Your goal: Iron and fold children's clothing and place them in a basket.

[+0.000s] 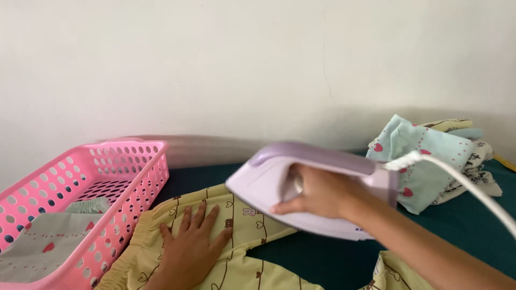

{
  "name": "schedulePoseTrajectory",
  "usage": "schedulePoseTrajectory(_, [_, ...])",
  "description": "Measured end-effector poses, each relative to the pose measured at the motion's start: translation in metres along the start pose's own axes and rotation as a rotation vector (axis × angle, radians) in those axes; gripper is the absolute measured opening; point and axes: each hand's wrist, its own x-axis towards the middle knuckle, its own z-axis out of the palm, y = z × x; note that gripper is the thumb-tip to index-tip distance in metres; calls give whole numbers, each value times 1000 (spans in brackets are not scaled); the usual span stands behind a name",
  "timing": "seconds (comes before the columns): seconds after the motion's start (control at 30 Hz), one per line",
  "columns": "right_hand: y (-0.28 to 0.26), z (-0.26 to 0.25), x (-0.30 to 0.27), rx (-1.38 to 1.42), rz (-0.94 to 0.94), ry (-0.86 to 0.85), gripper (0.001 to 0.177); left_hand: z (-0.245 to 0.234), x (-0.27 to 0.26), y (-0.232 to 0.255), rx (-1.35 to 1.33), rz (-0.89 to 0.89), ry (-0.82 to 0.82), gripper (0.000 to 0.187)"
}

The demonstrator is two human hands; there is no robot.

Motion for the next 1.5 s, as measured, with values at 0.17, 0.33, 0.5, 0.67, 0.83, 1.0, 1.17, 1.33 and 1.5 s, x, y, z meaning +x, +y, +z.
schedulePoseTrajectory(0.17, [-9, 23, 0, -86, 60, -218, 84, 8, 7, -6, -29, 15, 44, 66])
schedulePoseTrajectory(0.33, [4, 33, 9, -157, 186, -112, 87, 6, 7, -4, 1, 3, 16, 64])
schedulePoseTrajectory(0.5, [8, 44, 26, -252, 337, -22, 88, 10, 6, -8, -13, 10, 45, 64])
schedulePoseTrajectory(0.67, [12, 32, 8, -311, 249, -4, 88, 3, 6, -2, -27, -27, 33, 65])
schedulePoseTrajectory(0.83, [34, 36, 18, -351, 289, -31, 92, 4, 6, -2, -55, -47, 16, 68])
schedulePoseTrajectory(1.0, [54, 34, 36, -367, 454, 10, 88, 8, 8, -4, -27, -50, 26, 66])
schedulePoseTrajectory(1.17, [61, 22, 10, -381, 431, -12, 84, 13, 10, -5, 29, -45, 39, 66])
schedulePoseTrajectory(1.33, [66, 16, 16, -407, 500, -7, 85, 11, 13, -4, -21, -73, 4, 65])
schedulePoseTrajectory(1.5, [79, 32, 28, -405, 598, 65, 89, 11, 7, -4, -6, -71, 19, 65])
